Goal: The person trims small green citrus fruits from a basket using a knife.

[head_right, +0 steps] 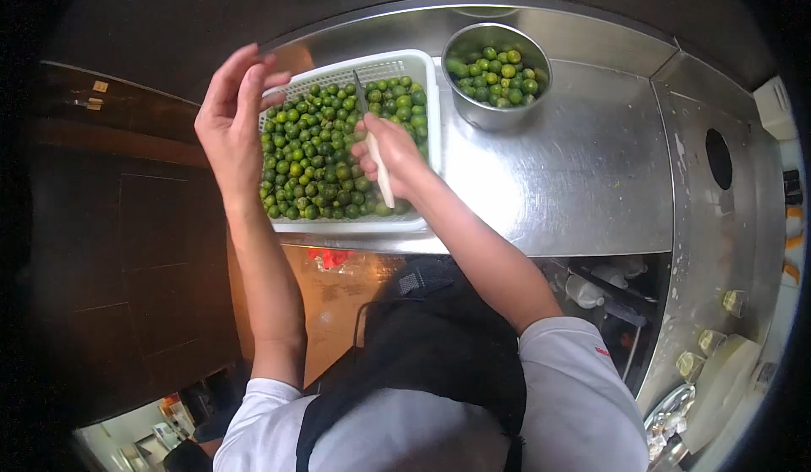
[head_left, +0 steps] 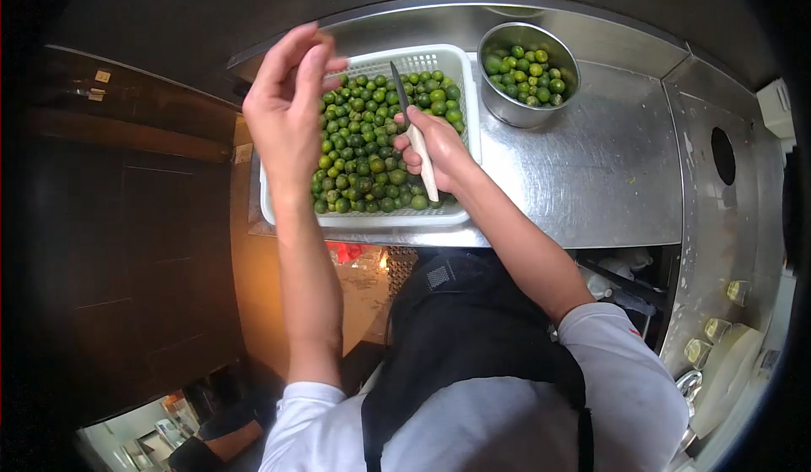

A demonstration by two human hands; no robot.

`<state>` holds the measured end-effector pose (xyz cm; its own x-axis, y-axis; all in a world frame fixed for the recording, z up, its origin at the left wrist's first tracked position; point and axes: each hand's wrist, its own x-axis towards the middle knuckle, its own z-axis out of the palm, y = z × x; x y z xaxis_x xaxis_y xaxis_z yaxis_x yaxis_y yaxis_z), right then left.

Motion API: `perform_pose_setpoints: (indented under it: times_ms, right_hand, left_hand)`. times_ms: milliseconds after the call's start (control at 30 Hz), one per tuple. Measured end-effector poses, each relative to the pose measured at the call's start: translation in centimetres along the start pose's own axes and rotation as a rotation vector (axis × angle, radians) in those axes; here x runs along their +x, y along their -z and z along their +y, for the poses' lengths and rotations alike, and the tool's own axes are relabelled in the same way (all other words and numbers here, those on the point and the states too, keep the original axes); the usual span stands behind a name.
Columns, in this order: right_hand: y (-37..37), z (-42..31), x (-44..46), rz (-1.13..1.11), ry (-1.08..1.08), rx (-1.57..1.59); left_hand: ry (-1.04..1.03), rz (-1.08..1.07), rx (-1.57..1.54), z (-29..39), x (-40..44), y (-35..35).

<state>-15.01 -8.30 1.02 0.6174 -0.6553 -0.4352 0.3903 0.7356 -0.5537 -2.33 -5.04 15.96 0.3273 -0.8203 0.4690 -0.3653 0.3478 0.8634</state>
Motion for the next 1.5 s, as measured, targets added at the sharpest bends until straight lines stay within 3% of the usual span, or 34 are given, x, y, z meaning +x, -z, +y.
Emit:
perform_pose_setpoints:
  times_ms: [100,167,233,333,433,600,700,1033,1333,1433,1500]
  right_hand:
    - [0.2,0.0,0.2,-0.017,0.013,0.031]
    - [-0.1,0.0,0.2,-0.019,0.018,0.026]
    - [-0.1,0.1,0.3,-0.029,0.040,0.015]
    - [-0.3,0.1,-0.1,-0.028,0.088,-0.083]
    - [-0.9,0.2,-0.5,-0.012,0.294,-0.445]
    - [-1.2,1.6,-0.3,-0.010,0.626,-0.964]
    - [-1.4,1.7,-0.9,-0.043,0.759,-1.048]
    - [-2.2,1.0,-2.3,-0.226,0.729,-1.177]
    - [-1.9,3.4,-1.0,-0.102,1.077,-1.142]
    - [-2.1,2.1,-1.0,0.036,0.754,-0.912]
    - [-1.6,1.2,-1.0,0.043,0.668,-0.944]
  left_hand:
    - [0.227,-0.265,0.550,-4.4,-1.3,3.8]
    - [0.150,-0.694,0.755,-9.6,-4.0,5.3]
    - [0.068,-0.837,0.930,-11.1,-6.8,4.0]
    - [0.087,-0.720,0.857,-11.5,-7.6,4.0]
    - [0.530,-0.304,0.086,-11.9,-8.1,4.3]
    - [0.665,-0.029,-0.493,-10.9,-8.9,4.1]
    - [0.690,0.027,-0.548,-11.4,-9.6,4.3]
    - [0.595,0.081,-0.625,-11.9,-10.7,3.9]
    - [0.610,0.093,-0.713,-11.8,-11.1,3.9]
    - [0.658,0.118,-0.751,-10.7,-10.7,3.6]
    - [0.661,0.118,-0.722,-10.2,-10.8,3.7]
